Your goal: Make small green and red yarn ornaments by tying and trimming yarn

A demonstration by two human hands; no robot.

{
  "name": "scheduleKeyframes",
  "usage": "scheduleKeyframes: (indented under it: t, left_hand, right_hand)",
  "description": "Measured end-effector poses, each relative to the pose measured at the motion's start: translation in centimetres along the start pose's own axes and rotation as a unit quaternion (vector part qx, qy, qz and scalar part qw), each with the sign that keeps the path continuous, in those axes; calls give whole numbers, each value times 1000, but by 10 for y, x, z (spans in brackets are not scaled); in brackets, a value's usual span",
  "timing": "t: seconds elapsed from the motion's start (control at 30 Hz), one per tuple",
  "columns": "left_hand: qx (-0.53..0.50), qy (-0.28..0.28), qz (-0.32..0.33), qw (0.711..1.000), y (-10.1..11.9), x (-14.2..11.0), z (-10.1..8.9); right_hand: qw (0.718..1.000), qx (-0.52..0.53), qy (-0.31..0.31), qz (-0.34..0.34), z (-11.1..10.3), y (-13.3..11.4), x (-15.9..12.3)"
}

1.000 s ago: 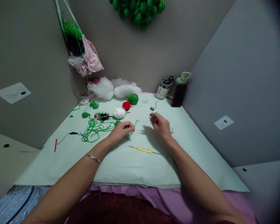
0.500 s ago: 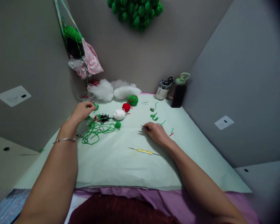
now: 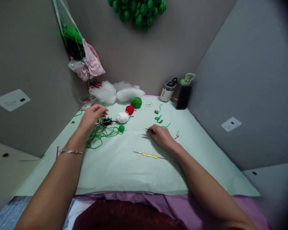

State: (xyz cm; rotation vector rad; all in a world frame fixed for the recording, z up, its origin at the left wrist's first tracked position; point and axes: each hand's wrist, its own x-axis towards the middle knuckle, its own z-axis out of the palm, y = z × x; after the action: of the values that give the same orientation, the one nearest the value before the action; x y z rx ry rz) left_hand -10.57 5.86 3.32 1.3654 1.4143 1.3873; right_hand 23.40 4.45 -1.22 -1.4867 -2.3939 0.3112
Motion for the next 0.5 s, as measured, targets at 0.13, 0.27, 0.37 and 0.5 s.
scheduleKeyframes:
  t: [0.13,0.27,0.37,0.5]
  left_hand:
    - [48,-169,32,984,6,-27,58]
    - [122,-206,93,966,4,-34,68]
    - [179,-151,119,965,4,-30,37]
    - [278,-142,81,947,-4,-24,-24]
  right_hand:
    - [1000,-7,2,-4,0,0,-1]
    - [1000,-8,-9,0,-2,-4,-2]
    - [1000,-3,-8,-4,-2,-4,-2]
    - [1000,6,-3,-23,0,0,-2]
